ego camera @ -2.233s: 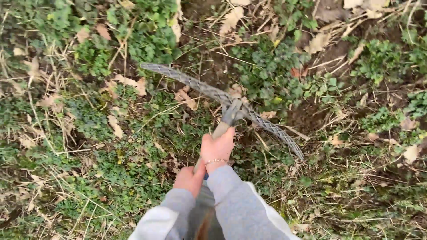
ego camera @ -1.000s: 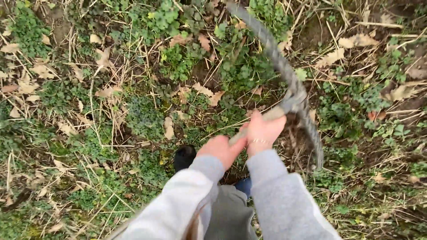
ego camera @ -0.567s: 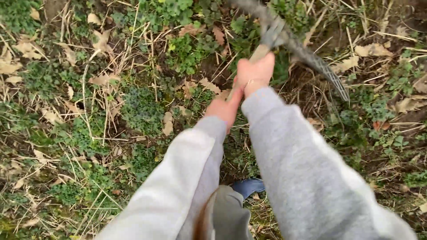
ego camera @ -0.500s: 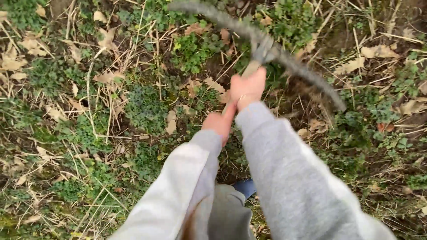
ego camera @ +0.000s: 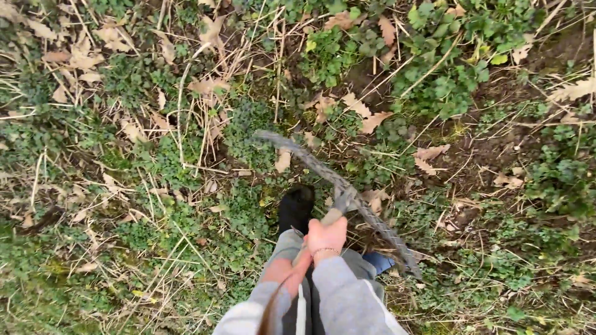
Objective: The person uses a pickaxe to break up the soil and dig into the ground outdoors among grass and fallen leaves.
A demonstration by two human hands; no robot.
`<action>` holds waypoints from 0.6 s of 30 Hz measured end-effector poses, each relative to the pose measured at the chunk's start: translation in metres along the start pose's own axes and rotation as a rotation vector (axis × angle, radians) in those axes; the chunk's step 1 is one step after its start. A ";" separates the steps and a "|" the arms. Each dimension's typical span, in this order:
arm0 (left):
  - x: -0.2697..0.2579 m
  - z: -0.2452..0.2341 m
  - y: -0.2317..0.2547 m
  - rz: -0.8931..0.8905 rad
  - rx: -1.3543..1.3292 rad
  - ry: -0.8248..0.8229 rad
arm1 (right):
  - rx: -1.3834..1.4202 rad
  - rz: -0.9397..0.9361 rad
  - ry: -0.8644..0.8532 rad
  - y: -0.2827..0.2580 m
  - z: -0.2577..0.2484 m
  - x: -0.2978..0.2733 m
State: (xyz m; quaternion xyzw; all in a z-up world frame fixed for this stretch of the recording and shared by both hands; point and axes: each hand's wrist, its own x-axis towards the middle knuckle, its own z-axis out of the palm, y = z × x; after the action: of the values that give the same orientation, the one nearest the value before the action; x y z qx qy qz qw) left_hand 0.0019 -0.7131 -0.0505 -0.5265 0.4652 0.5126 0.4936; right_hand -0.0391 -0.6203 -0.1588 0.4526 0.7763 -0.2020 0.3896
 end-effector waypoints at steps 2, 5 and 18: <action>0.001 -0.002 0.015 -0.037 0.118 -0.026 | 0.079 -0.077 0.047 -0.015 -0.009 0.002; 0.014 0.003 0.045 0.015 0.261 -0.080 | 0.086 -0.245 0.151 -0.047 -0.034 0.023; 0.041 0.025 0.163 0.239 0.179 -0.086 | 0.145 -0.620 0.283 -0.163 -0.072 0.080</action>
State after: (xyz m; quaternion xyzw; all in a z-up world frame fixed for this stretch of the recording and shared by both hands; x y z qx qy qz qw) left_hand -0.1611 -0.7001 -0.0985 -0.3988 0.5470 0.5462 0.4933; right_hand -0.2330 -0.6116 -0.1837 0.2455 0.9067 -0.3007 0.1650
